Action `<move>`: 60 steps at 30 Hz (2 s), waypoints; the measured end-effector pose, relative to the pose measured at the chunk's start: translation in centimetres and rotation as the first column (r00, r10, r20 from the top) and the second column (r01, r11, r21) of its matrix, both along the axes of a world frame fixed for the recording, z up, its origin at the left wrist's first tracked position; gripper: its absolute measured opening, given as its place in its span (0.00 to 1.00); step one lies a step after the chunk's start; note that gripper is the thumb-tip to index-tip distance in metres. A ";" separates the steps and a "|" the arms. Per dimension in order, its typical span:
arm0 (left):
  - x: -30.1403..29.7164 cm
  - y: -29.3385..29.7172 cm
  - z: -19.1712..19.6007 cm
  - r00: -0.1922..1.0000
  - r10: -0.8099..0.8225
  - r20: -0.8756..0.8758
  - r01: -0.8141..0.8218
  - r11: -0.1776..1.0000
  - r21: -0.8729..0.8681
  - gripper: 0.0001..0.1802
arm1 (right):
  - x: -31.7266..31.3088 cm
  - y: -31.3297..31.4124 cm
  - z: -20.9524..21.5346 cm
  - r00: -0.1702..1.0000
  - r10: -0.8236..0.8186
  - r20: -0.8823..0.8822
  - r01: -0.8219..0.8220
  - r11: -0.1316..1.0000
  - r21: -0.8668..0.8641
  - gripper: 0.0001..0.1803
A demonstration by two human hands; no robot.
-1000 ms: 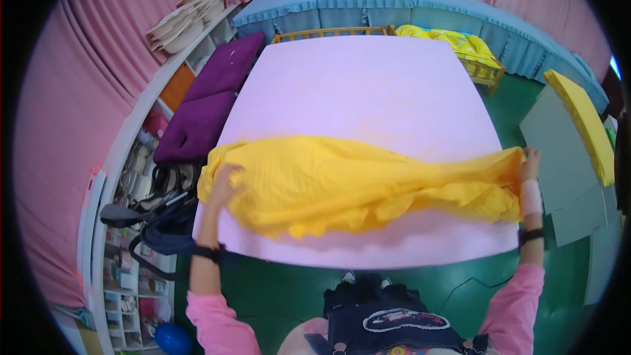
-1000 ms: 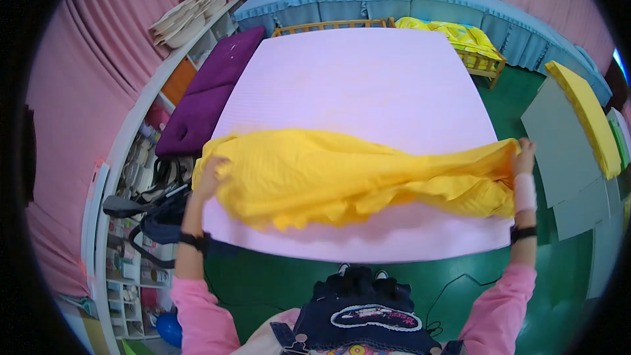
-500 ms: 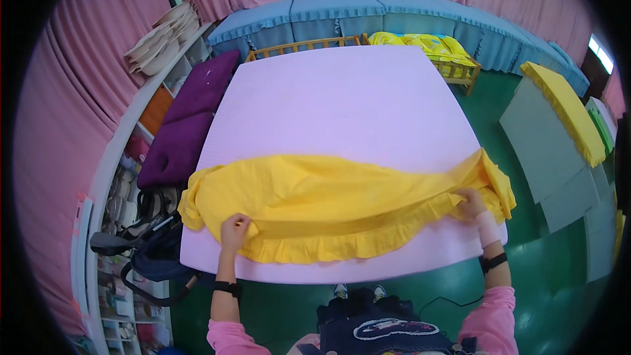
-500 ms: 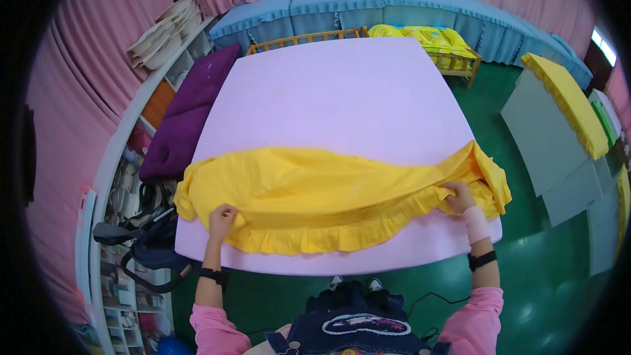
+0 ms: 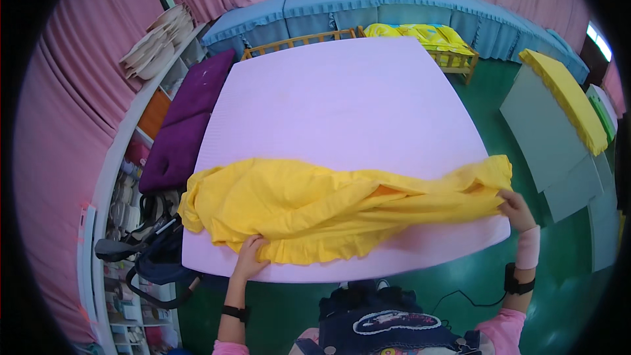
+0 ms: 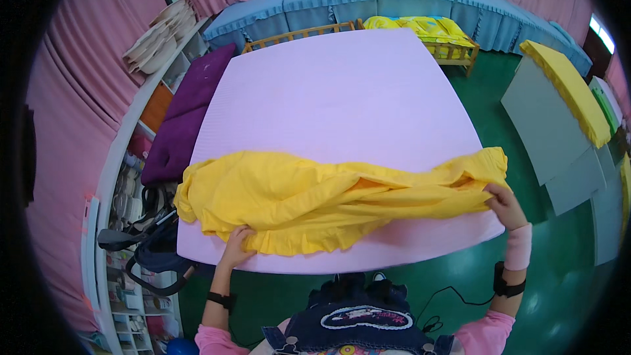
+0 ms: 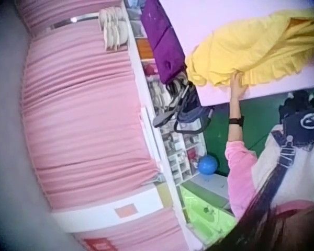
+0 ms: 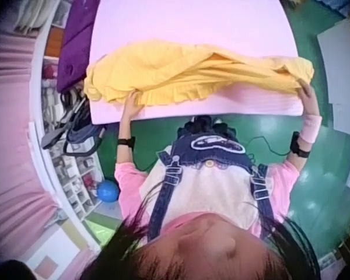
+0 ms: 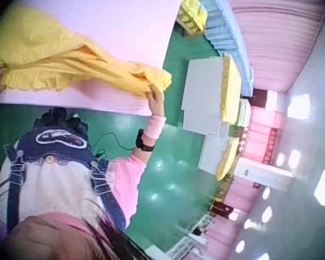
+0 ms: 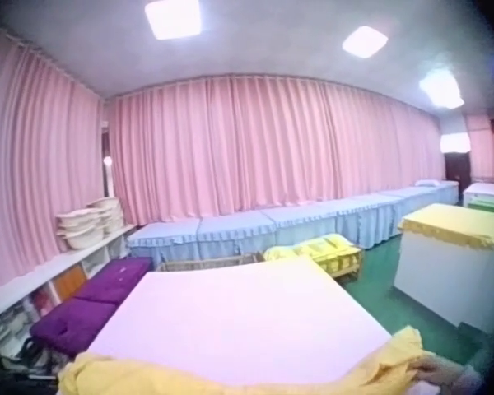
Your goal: Spreading and smoothing yellow cloth covers over pink bed mats in a daycare setting.
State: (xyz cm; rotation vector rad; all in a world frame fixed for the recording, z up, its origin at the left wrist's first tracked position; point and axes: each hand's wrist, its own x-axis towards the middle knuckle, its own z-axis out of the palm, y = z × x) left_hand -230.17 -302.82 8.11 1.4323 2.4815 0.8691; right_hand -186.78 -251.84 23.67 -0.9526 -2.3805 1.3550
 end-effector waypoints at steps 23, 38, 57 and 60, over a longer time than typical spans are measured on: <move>-5.9 1.6 25.5 0.752 0.600 -0.271 -0.344 0.709 0.616 0.11 | -8.6 5.6 17.1 0.871 -0.084 -0.484 0.178 0.972 0.153 0.12; 13.4 -8.6 15.3 0.896 0.377 -0.235 -0.400 0.914 -0.060 0.07 | 6.2 2.6 -3.3 0.962 -0.155 0.225 -0.067 0.663 0.746 0.09; 29.9 -29.9 4.1 0.846 0.419 0.329 -0.209 0.829 -0.519 0.14 | 34.7 -21.1 -15.0 0.709 -0.089 0.700 0.291 0.941 -0.175 0.13; 27.3 -29.3 7.1 0.868 0.406 0.285 -0.245 0.850 -0.466 0.12 | 31.2 -20.2 -9.7 0.919 -0.019 0.394 0.096 0.979 -0.179 0.10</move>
